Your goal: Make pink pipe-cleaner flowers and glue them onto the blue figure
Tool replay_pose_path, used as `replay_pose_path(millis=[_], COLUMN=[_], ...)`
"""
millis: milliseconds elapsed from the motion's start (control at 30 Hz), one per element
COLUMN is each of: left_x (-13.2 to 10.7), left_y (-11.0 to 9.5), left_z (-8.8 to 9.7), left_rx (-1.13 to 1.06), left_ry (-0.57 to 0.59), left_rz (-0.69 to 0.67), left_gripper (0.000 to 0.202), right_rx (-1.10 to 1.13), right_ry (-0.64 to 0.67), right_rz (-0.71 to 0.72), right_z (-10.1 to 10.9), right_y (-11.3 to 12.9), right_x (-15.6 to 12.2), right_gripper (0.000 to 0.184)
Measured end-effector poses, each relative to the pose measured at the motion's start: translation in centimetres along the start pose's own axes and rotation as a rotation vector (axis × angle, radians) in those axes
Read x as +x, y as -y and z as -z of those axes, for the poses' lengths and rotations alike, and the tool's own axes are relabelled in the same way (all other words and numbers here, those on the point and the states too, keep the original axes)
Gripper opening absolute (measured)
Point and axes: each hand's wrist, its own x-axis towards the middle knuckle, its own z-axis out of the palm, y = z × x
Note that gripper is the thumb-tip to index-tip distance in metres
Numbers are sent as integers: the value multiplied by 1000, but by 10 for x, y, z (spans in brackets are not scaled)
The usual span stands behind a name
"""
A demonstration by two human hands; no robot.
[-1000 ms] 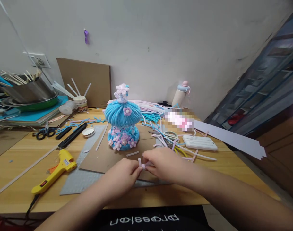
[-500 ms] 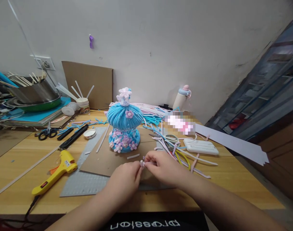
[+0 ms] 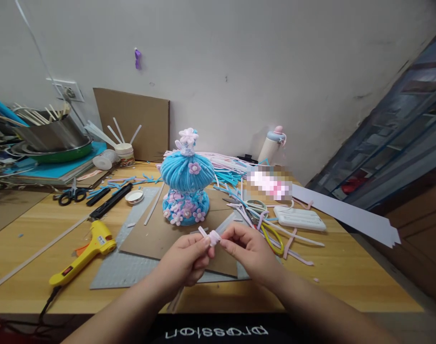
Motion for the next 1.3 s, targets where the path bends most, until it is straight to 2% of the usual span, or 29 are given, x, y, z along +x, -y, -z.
replay_pose_path(millis=[67, 133, 167, 233, 300, 367, 467, 533, 600, 700, 800, 967, 1200, 1300], left_x=[-5, -9, -12, -16, -20, -23, -24, -21, -17, -12, -10, -11, -10, -10], left_y=[-4, -10, -15, -25, -35, -41, -41, -37, -32, -23, -19, -21, -22, -21], left_z=[4, 7, 8, 8, 6, 3, 2, 3, 5, 9, 13, 13, 10, 10], left_rx=[-43, 29, 126, 454, 812, 1038, 1137, 1062, 844, 412, 200, 166, 219, 207], left_ry=[111, 259, 333, 462, 453, 394, 298, 264, 281, 293, 280, 321, 297, 321], left_rz=[18, 68, 94, 99, -9, -80, -78, -11, 146, 342, 354, 359, 359, 359], left_gripper=[34, 35, 37, 38, 36, 36, 37, 36, 36, 35, 32, 27, 20, 24], right_rx=[214, 328, 329, 217, 46, -104, -358, -532, -634, -619, -550, -499, -451, -441], right_ry=[150, 405, 551, 839, 970, 1003, 979, 945, 930, 918, 898, 897, 900, 914], right_rz=[-121, -252, -313, -442, -514, -522, -372, -273, -239, -240, -236, -247, -266, -284], right_z=[6, 13, 17, 24, 26, 26, 23, 22, 23, 27, 32, 34, 35, 36], right_y=[-6, -8, -6, 1, 11, 22, 38, 46, 52, 56, 55, 56, 55, 50], right_x=[3, 7, 11, 19, 29, 36, 40, 41, 41, 44, 48, 50, 49, 50], right_gripper=[32, 36, 34, 26, 21, 19, 20, 20, 18, 14, 14, 13, 12, 15])
